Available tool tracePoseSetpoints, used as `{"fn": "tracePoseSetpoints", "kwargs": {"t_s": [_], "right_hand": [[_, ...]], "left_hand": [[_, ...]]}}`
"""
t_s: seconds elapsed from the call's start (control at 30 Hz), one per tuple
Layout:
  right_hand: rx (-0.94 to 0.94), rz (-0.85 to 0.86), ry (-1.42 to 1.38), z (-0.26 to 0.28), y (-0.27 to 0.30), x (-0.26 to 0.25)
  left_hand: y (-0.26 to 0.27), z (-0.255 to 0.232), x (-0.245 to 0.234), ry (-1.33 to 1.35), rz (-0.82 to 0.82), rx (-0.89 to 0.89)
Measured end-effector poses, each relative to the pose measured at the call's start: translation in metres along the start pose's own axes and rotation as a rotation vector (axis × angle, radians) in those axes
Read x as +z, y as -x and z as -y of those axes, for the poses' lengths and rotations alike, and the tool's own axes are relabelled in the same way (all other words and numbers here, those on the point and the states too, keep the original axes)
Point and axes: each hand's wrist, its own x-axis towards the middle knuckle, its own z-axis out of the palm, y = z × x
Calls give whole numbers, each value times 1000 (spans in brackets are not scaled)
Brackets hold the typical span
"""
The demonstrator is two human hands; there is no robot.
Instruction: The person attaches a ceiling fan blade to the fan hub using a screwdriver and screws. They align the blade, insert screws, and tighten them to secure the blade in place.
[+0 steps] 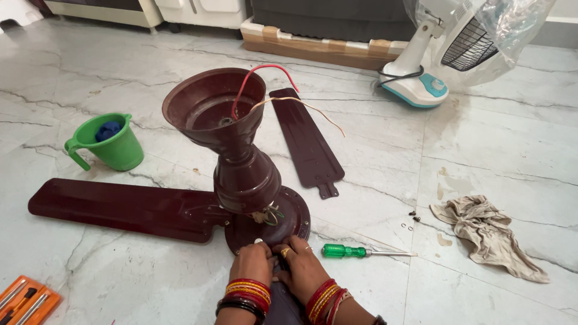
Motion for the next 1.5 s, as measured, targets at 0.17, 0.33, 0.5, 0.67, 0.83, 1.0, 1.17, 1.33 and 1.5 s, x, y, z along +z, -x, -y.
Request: {"fn": "tracePoseSetpoints", "kwargs": {"t_s": [0.17, 0.33, 0.5, 0.67, 0.83, 1.0, 1.17, 1.33, 1.5], "right_hand": [[4, -47, 14, -2, 0, 3], [-3, -73, 8, -5, -2, 7], [51, -53, 3, -6, -2, 10], [54, -65, 14, -13, -1, 14], [-67, -146, -12, -36, -6, 26], [-42, -112, -23, -78, -11, 47], [-123, -165, -8, -122, -24, 69], [-25, -112, 55, -123, -27, 70], [47, -52, -11, -83, -18, 46]], "left_hand": [[-4, 7, 12, -80, -86, 196], [0, 6, 7, 52, 13, 110], [0, 3, 8, -76, -15, 46], [-4, 5, 24, -163, -73, 179], [-10, 18, 36, -7, -148, 216], [-29, 16, 51, -59, -11, -23], [-32, 14, 47, -68, 98, 90], [-28, 11, 28, 9, 155, -42], [-21, 4, 29, -49, 7, 50]]}}
